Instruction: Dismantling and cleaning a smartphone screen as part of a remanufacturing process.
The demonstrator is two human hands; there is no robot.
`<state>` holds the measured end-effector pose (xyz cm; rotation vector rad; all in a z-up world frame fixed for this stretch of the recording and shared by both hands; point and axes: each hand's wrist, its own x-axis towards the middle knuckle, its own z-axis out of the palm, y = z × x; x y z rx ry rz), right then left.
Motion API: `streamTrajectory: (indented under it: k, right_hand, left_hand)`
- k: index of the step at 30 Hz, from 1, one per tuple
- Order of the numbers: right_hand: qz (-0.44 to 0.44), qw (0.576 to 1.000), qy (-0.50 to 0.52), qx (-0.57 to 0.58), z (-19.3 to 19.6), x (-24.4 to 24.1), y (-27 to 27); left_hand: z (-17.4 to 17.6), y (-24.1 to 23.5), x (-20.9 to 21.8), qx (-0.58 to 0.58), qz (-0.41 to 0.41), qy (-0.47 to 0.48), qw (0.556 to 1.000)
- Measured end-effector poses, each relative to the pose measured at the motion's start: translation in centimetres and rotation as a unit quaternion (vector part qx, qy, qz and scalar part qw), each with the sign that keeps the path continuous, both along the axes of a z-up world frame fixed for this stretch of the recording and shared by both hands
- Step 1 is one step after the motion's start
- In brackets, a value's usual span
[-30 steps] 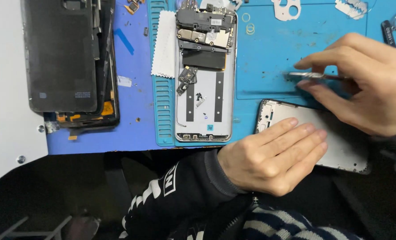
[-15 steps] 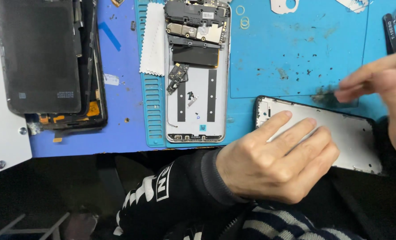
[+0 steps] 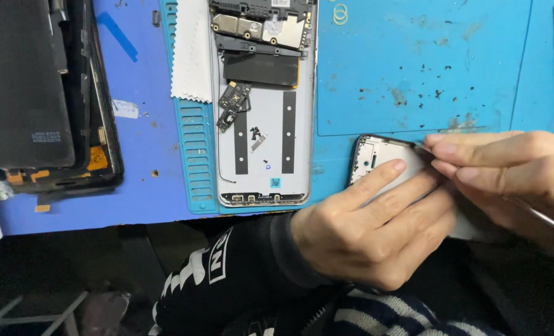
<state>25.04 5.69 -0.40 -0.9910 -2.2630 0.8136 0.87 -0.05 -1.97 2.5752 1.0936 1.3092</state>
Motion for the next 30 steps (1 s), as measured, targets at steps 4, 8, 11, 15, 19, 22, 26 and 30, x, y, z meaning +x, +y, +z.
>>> streamTrajectory:
  k: [4, 8, 11, 15, 19, 22, 26, 30]
  right_hand:
    - [0.054, 0.997, -0.029, -0.035, 1.9, -1.7, 0.3]
    - [0.067, 0.996, -0.05, 0.025, 2.9, -2.6, -0.1]
    - [0.061, 0.997, -0.048, 0.014, 3.0, -2.5, -0.1]
    - [0.094, 0.992, -0.061, 0.05, 3.0, -1.9, 0.3]
    - [0.11, 0.988, -0.104, 0.001, 4.3, -1.6, 1.0]
    - [0.168, 0.977, -0.127, 0.018, 5.0, -2.2, 2.4]
    - [0.24, 0.952, -0.181, 0.053, 4.9, -1.5, 2.1]
    - [0.08, 0.974, -0.149, -0.153, 3.7, 0.3, 1.6]
  left_hand:
    - [-0.5, -0.3, 0.0, -0.003, -0.004, -0.018, 1.0]
    - [-0.6, -0.3, 0.0, -0.005, 0.0, -0.018, 1.0]
    - [-0.6, -0.3, 0.1, -0.005, 0.002, -0.018, 1.0]
    - [-0.5, -0.4, 0.1, -0.016, 0.001, -0.021, 1.0]
    - [-0.2, -0.2, -0.1, -0.007, 0.0, -0.026, 1.0]
    - [-0.1, -0.1, 0.0, 0.006, 0.001, -0.028, 1.0]
    - [-0.2, -0.2, -0.1, 0.004, 0.005, -0.021, 1.0]
    - [0.0, -0.2, -0.3, 0.003, 0.01, -0.027, 1.0]
